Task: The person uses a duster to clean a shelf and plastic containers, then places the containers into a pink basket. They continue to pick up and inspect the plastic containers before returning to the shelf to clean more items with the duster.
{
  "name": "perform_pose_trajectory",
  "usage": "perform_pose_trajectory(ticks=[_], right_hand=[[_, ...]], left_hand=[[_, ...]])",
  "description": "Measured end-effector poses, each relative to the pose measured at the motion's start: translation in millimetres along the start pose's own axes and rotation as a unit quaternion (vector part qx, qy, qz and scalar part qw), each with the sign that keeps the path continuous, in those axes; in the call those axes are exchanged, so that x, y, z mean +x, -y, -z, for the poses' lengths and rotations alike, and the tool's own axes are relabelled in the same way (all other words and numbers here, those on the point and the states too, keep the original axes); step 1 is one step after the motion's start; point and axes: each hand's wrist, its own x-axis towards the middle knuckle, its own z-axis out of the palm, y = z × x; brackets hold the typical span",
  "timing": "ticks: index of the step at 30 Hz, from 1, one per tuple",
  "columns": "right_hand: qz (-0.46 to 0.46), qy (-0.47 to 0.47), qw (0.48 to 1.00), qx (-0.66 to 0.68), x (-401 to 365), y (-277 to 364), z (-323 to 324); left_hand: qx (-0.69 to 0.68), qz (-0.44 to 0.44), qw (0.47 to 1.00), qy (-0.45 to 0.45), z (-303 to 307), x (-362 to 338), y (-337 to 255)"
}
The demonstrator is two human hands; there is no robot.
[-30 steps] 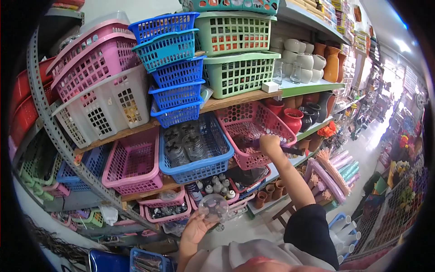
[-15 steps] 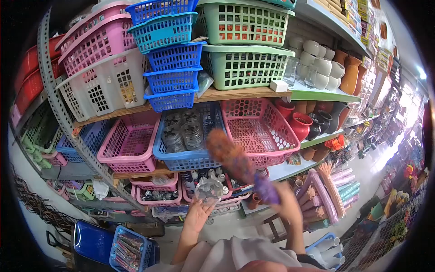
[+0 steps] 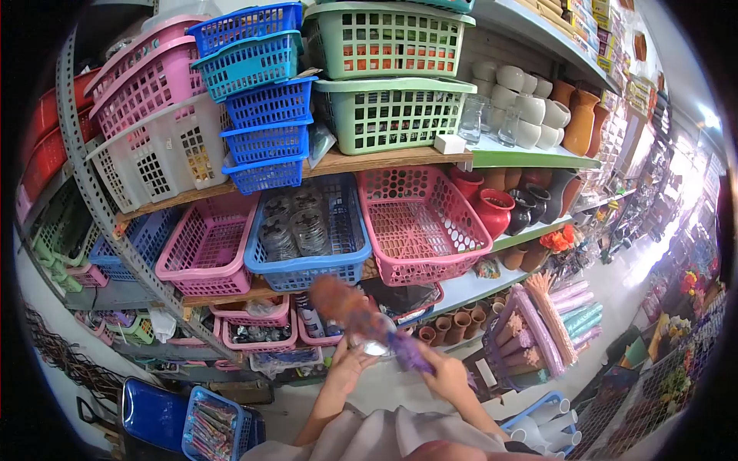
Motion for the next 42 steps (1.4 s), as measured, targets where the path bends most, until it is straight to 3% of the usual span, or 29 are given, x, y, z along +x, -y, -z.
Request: perform_pose_trajectory(ticks=[2, 4, 6, 8, 9, 11, 12, 13, 18, 19, 21, 24, 26, 27, 28, 30, 31, 35, 38, 42], right_hand=[[-0.039, -0.028, 0.998, 0.026, -3.8, -7.2, 5.6], [0.057, 0.055, 0.996, 0.035, -13.2, -26.2, 12.5], [0.056, 0.089, 0.993, 0.058, -18.5, -17.1, 25.4], [-0.075, 0.016, 0.997, 0.013, -25.5, -18.0, 23.6], [-0.075, 0.014, 0.997, 0.012, -30.6, -22.7, 22.9], [0.018, 0.052, 0.994, 0.095, -39.9, -34.4, 21.7], [0.018, 0.052, 0.994, 0.096, -41.8, -35.3, 21.8], [0.022, 0.033, 0.995, 0.089, -44.4, -34.7, 21.2], [-0.057, 0.017, 0.998, 0.017, -40.7, -16.1, 24.8], [0.022, 0.0, 0.998, 0.054, -41.9, -29.0, 12.7], [0.015, 0.017, 0.999, 0.043, -34.9, -16.1, 21.2], [-0.043, 0.007, 0.999, 0.014, -25.1, 5.3, 22.1], [-0.021, -0.042, 0.998, 0.03, -21.0, 5.2, 10.0], [0.051, 0.017, 0.998, 0.042, -22.2, -6.5, 0.6], [0.053, 0.017, 0.997, 0.045, -21.5, -5.5, 5.4], [0.005, 0.088, 0.996, 0.02, -18.9, 1.4, 16.5], [0.009, 0.012, 0.999, 0.039, -17.1, -2.0, 11.6], [-0.039, 0.02, 0.997, 0.057, -24.3, -0.3, -0.4], [0.022, 0.072, 0.992, 0.102, -29.7, -13.5, 3.9], [-0.035, 0.031, 0.994, 0.095, -30.8, -19.5, -5.5]], left_hand=[[-0.008, 0.0, 1.0, 0.01, 1.9, -2.3, -3.9], [-0.04, -0.043, 0.998, 0.02, 9.7, -0.9, -7.8], [-0.085, -0.06, 0.994, 0.039, 31.9, 10.4, -1.1], [0.008, -0.094, 0.996, 0.004, 0.3, -1.7, -26.0], [-0.001, -0.095, 0.995, -0.001, -1.3, -2.6, -29.5], [-0.057, -0.086, 0.995, 0.009, 4.4, -1.0, -32.6], [-0.111, -0.074, 0.991, 0.017, 6.7, -1.2, -33.6], [-0.043, -0.112, 0.992, 0.039, 4.2, -3.0, -37.7], [0.001, -0.089, 0.996, 0.004, -2.1, -8.2, -28.8], [0.015, -0.075, 0.997, 0.008, 2.7, -6.4, -23.6], [-0.001, -0.064, 0.998, -0.029, 19.6, 3.0, -3.3], [0.05, -0.028, 0.998, 0.004, -19.9, -8.6, -13.1], [0.062, -0.018, 0.998, -0.01, -7.2, -7.3, 3.8], [0.033, -0.004, 0.999, -0.006, 5.9, -5.9, 13.0], [0.006, 0.01, 1.0, -0.002, 2.6, -7.7, 8.7], [0.013, 0.008, 1.0, -0.008, -2.8, -13.0, -2.2], [0.016, 0.006, 1.0, -0.012, -7.0, -16.3, -6.7], [-0.003, -0.032, 0.999, 0.003, 16.9, -11.0, -7.4], [0.002, -0.079, 0.997, -0.011, 18.2, -15.4, -15.4], [0.042, -0.087, 0.995, 0.004, 10.3, -17.3, -22.8]])
